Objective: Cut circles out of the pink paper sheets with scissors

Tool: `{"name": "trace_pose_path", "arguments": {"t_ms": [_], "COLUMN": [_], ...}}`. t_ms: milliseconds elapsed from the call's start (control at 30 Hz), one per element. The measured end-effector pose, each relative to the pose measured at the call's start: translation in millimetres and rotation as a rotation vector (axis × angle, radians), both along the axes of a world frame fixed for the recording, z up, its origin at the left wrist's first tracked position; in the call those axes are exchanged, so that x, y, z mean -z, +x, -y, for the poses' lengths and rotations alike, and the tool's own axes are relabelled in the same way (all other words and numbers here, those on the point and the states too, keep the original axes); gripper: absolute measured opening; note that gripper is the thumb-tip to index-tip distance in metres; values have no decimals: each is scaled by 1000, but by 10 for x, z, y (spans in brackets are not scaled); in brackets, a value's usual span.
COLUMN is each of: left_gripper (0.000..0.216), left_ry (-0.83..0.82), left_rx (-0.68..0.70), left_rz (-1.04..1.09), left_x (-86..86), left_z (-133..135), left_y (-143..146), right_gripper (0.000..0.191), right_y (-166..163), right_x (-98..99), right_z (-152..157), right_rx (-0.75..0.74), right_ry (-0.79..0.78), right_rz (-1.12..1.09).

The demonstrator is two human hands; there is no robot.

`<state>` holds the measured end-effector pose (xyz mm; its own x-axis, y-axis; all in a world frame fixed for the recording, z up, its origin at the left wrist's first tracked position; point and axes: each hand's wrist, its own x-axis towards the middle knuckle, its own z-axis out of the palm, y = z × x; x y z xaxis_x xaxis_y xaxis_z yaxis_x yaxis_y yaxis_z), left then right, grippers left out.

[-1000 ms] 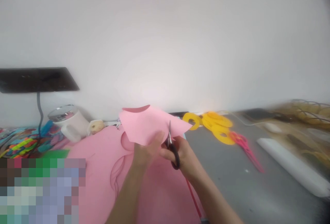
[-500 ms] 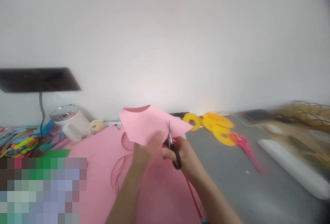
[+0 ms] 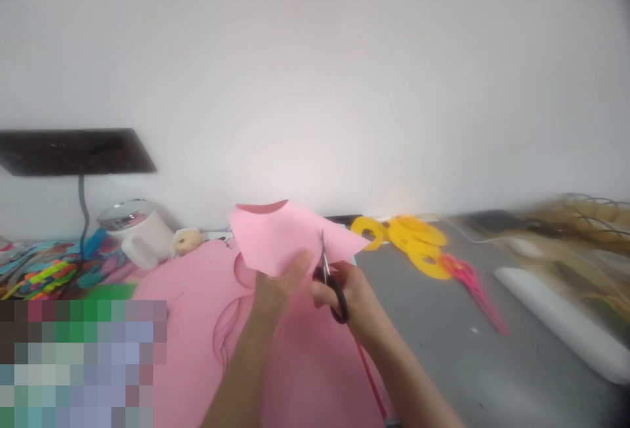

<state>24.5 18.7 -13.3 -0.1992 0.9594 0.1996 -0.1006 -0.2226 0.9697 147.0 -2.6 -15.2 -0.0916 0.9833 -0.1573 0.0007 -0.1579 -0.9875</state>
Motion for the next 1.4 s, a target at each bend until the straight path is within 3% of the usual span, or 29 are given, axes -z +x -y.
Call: {"name": "trace_pose_path", "arguments": {"t_ms": [567,833,1133,1267,1400], "left_gripper": [23,13,17,26,23], "left_ry": [34,22,6,-49,-61], "left_rx": [46,87,-24,-61,-11], "left_rz": [147,176,96,48,13], "left_x": [21,20,66,81,64], "left_z": [-13,-11,-37,-28,-16], "left_y": [-14,-8,10,-2,-17], "right_gripper": [27,26,30,25,22], "right_y": [-34,-37,-74,-59,-52], "right_x": [-20,7,-44,2,28], "right_z": [23,0,10,-20,-42], "right_rx": [10,-8,11,-38,-69], "right_ry": [-8,-16,-59,56,167], "right_rz": [34,36,22,-76,-175]}}
